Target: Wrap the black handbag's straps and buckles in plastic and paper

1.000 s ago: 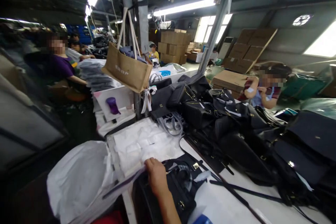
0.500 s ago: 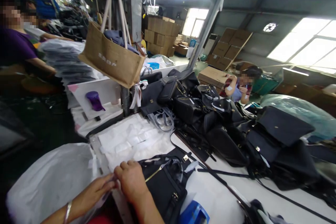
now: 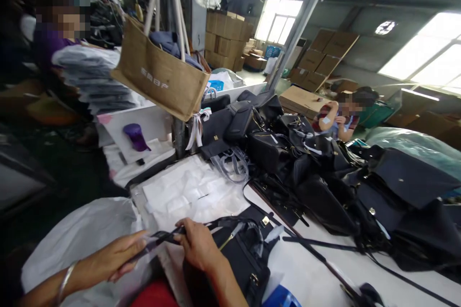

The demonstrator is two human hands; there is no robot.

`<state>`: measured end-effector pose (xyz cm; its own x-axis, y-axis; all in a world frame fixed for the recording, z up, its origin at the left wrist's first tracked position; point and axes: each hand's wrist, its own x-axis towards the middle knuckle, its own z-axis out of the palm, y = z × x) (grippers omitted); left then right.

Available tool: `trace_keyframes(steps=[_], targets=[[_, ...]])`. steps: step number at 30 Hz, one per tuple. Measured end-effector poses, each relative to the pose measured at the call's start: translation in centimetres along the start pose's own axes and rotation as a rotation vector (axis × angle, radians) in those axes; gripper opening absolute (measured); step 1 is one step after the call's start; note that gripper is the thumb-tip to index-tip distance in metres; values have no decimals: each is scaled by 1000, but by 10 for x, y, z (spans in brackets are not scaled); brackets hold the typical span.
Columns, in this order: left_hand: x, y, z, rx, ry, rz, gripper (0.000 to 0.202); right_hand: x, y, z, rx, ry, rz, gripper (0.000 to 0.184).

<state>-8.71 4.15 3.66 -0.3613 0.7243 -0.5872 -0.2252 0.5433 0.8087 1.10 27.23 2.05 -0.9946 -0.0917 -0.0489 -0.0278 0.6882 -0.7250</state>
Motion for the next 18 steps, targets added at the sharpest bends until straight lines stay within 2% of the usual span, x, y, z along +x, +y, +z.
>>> trace_keyframes(steps=[2,4,8,10,14,18], targets=[[-2,-1,-6,33,12,16,47,4,-5,-6,7,-66,-4,23],[-1,-4,-7,71,13,58,47,5,-14,-14,-40,-98,-29,29],[2,-10,2,76,44,147,47,2,-31,-31,-262,-146,-122,48],[3,-11,9,59,73,189,48,1,-34,-35,-399,-181,-156,49],[4,-13,24,-31,79,191,49,-2,-31,-34,-624,-291,-141,27],[4,-12,36,-95,60,232,52,-4,-28,-32,-670,-335,-185,9]])
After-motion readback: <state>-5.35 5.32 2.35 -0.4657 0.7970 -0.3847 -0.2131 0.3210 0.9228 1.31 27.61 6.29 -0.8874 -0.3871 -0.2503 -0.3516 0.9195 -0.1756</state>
